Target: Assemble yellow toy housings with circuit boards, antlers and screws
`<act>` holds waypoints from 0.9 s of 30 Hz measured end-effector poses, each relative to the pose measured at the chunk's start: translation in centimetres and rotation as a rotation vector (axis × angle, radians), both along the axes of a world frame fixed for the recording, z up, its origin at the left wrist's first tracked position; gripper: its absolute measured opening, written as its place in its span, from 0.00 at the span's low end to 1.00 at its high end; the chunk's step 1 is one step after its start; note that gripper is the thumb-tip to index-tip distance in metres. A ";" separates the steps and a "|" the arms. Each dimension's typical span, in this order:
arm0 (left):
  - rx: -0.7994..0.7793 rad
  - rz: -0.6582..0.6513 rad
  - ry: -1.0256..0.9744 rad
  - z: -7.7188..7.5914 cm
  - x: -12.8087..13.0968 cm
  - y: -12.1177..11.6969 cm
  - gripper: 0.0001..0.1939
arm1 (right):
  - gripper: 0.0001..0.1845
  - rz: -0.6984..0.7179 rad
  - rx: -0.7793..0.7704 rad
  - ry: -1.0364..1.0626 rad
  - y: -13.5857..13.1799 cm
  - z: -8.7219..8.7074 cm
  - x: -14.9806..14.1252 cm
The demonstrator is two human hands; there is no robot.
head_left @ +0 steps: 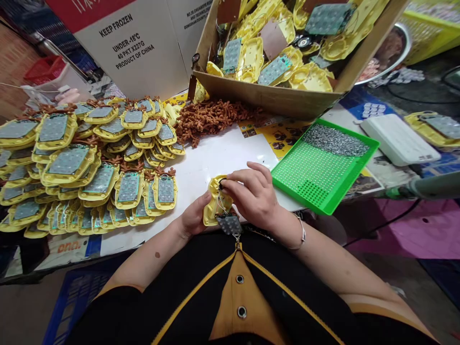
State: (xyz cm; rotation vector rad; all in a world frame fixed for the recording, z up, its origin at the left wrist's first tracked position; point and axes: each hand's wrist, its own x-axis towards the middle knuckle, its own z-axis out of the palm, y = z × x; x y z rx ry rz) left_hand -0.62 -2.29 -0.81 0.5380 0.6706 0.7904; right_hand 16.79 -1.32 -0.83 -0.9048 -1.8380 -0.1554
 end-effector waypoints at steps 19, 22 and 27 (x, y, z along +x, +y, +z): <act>0.197 -0.056 0.341 1.5 1.8 1.7 0.23 | 0.06 0.271 -0.763 0.554 -0.3 1.0 1.4; 0.250 0.023 0.421 1.9 2.1 2.0 0.21 | 0.05 0.252 -0.727 0.510 0.0 0.6 1.5; 0.201 -0.032 0.407 2.1 2.5 1.7 0.21 | 0.07 0.283 -0.808 0.508 0.1 0.6 1.7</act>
